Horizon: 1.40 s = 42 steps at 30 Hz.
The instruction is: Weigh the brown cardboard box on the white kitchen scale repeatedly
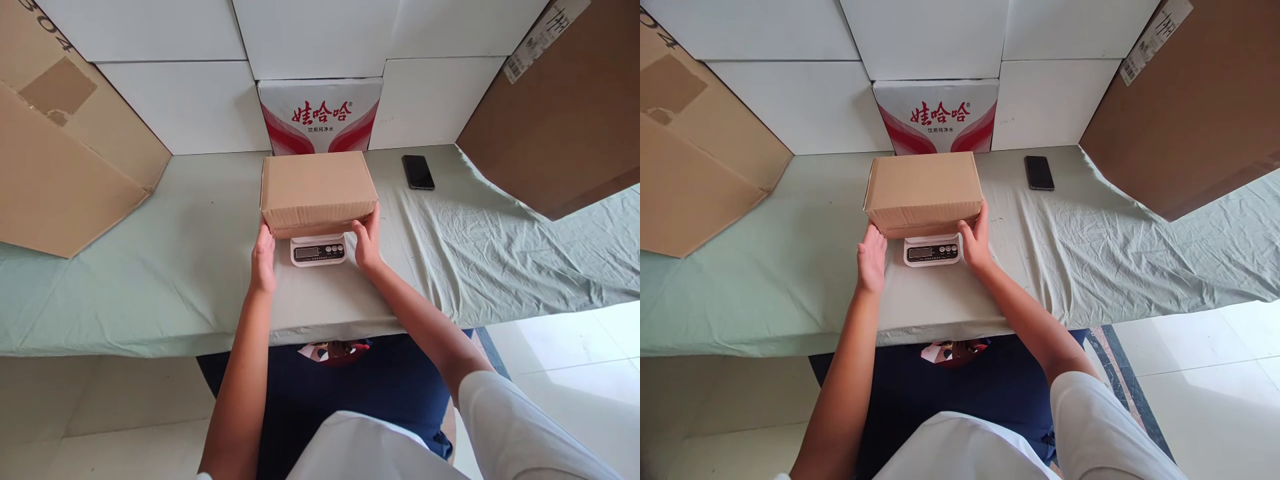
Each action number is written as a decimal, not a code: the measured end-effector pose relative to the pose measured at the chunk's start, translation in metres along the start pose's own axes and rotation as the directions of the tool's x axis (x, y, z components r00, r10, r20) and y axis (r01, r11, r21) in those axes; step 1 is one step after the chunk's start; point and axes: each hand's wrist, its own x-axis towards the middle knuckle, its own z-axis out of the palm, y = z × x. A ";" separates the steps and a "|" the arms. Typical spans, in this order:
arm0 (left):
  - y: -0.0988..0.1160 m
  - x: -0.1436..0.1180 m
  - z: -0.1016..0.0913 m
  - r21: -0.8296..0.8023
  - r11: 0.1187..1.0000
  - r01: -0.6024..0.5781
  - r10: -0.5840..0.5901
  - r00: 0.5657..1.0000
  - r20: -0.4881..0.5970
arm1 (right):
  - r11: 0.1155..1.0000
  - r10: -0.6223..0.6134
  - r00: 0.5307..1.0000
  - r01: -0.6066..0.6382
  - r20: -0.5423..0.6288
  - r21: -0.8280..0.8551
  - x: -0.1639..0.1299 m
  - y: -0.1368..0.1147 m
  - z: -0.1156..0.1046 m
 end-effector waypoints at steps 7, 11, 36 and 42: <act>-0.002 0.002 -0.005 -0.066 0.998 -0.020 0.014 0.996 -0.092 | 0.988 -0.131 0.974 0.112 -0.187 -0.108 0.017 0.000 -0.022; -0.005 0.003 -0.011 -0.085 0.996 -0.037 0.023 0.986 -0.165 | 0.976 -0.166 0.820 0.056 -0.548 -0.212 0.053 0.021 -0.086; -0.008 0.004 -0.012 -0.053 0.999 -0.010 0.002 0.987 -0.161 | 0.975 0.221 0.771 -0.197 -0.598 0.106 0.056 0.038 -0.091; -0.006 0.004 -0.011 -0.053 0.999 -0.001 -0.008 0.987 -0.158 | 0.978 0.197 0.808 -0.205 -0.556 0.048 0.050 0.037 -0.084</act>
